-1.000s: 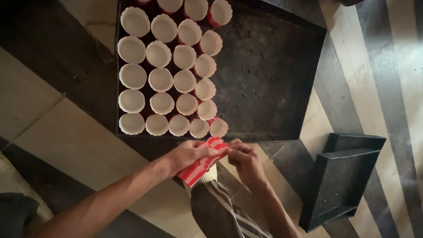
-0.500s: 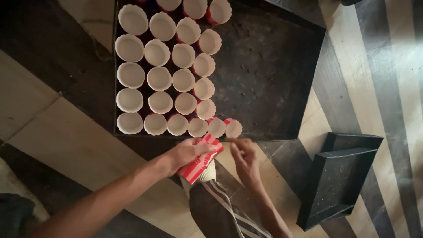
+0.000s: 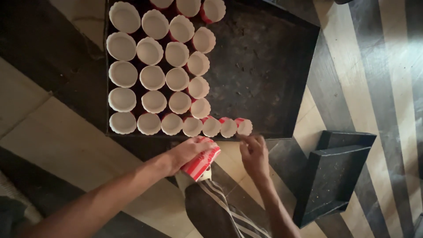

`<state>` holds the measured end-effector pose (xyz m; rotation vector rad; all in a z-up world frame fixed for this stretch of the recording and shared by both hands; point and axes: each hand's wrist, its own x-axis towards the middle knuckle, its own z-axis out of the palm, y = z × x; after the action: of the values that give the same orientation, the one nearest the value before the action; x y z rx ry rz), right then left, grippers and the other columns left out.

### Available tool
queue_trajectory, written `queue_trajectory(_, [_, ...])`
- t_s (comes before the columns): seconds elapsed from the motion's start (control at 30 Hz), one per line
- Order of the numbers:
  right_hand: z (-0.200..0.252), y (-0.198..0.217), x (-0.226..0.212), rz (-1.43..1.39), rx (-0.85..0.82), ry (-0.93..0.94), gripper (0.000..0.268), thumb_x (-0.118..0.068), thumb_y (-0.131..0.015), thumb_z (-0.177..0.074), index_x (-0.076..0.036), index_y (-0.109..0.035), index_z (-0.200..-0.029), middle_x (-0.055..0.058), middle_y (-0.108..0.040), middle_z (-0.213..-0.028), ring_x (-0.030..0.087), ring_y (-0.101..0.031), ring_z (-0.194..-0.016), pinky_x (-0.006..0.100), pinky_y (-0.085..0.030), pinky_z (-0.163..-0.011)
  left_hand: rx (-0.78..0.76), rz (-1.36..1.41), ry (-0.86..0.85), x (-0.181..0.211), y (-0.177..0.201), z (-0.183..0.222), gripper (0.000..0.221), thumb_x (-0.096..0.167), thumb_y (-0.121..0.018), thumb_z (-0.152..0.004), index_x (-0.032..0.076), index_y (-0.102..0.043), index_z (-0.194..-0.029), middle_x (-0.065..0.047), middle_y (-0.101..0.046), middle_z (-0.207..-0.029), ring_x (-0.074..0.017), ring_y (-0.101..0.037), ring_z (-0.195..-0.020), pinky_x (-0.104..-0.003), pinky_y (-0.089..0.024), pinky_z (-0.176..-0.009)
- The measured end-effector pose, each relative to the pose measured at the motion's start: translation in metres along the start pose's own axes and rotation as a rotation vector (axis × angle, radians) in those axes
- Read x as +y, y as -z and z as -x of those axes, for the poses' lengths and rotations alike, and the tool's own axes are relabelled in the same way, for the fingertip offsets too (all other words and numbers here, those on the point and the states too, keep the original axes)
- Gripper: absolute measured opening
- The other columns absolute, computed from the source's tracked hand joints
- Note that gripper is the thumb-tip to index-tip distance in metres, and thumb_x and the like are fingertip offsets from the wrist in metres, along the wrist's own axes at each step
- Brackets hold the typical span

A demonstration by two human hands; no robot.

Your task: Placing paper baking cups into rows on a metal tray on the floor.

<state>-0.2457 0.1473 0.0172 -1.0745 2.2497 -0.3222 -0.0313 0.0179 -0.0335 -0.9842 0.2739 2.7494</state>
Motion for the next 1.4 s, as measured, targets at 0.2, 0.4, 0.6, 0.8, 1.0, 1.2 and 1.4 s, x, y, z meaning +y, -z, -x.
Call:
queue_trajectory(0.2, [0.027,0.001,-0.008,-0.943,-0.378,-0.421,0.012,-0.007,-0.068,-0.095,0.003,-0.073,-0.099,0.004,-0.053,-0.083,0.011,-0.044,-0.067,0.028,-0.035,-0.059,0.057,-0.202,0.102,0.023,-0.032,0.005,0.041,0.038,-0.075,-0.084,0.009,-0.063,-0.112,-0.002,-0.071,-0.094,-0.0103,-0.069,-0.079,-0.028,-0.058,-0.07])
queue_trajectory(0.4, [0.021,0.006,0.04,-1.15,-0.095,-0.396,0.005,-0.004,-0.065,-0.088,0.0,-0.067,-0.085,0.006,-0.06,-0.083,0.012,-0.047,-0.063,0.028,-0.036,-0.058,0.004,-0.318,0.024,0.004,-0.02,-0.013,0.042,0.039,-0.073,-0.085,0.004,-0.07,-0.111,-0.004,-0.072,-0.095,-0.0084,-0.069,-0.076,-0.026,-0.057,-0.068])
queue_trajectory(0.6, [-0.014,0.027,0.083,0.276,0.27,-0.074,0.017,-0.021,-0.067,-0.102,-0.006,-0.076,-0.1,0.01,-0.061,-0.099,0.017,-0.053,-0.084,0.032,-0.049,-0.067,0.003,-0.139,0.133,0.011,-0.023,-0.004,0.039,0.039,-0.068,-0.091,0.003,-0.069,-0.104,-0.003,-0.069,-0.082,-0.0107,-0.066,-0.068,-0.029,-0.054,-0.064])
queue_trajectory(0.8, [0.012,0.019,0.041,-0.036,0.077,-0.115,0.024,-0.018,-0.066,-0.097,-0.007,-0.078,-0.115,0.003,-0.065,-0.102,0.012,-0.064,-0.085,0.028,-0.051,-0.072,-0.008,-0.116,0.106,0.0,-0.022,-0.011,0.038,0.04,-0.067,-0.088,0.007,-0.067,-0.108,0.001,-0.069,-0.088,-0.0083,-0.067,-0.076,-0.028,-0.058,-0.069])
queue_trajectory(1.0, [0.038,0.017,0.0,-0.708,-0.425,-0.349,0.014,-0.013,-0.072,-0.093,0.0,-0.073,-0.094,0.004,-0.06,-0.084,0.009,-0.052,-0.071,0.027,-0.041,-0.063,0.016,-0.231,0.092,0.004,-0.035,-0.01,0.05,0.041,-0.076,-0.082,0.008,-0.064,-0.117,0.0,-0.073,-0.096,-0.0085,-0.07,-0.085,-0.026,-0.057,-0.076])
queue_trajectory(1.2, [0.033,0.034,0.033,-1.181,-0.311,-0.324,0.011,0.0,-0.068,-0.091,0.003,-0.067,-0.081,0.002,-0.058,-0.087,0.012,-0.051,-0.073,0.029,-0.038,-0.065,-0.083,-0.217,0.095,0.0,-0.028,-0.014,0.049,0.041,-0.075,-0.082,0.004,-0.071,-0.113,-0.005,-0.075,-0.092,-0.0131,-0.07,-0.076,-0.028,-0.057,-0.071])
queue_trajectory(1.4, [-0.017,0.055,0.076,-0.329,0.36,-0.39,0.011,-0.015,-0.067,-0.096,-0.006,-0.073,-0.097,0.014,-0.064,-0.095,0.016,-0.05,-0.072,0.03,-0.042,-0.064,-0.039,-0.193,0.146,0.004,-0.023,-0.008,0.043,0.039,-0.071,-0.086,0.003,-0.074,-0.108,-0.004,-0.074,-0.092,-0.011,-0.07,-0.075,-0.028,-0.056,-0.07])
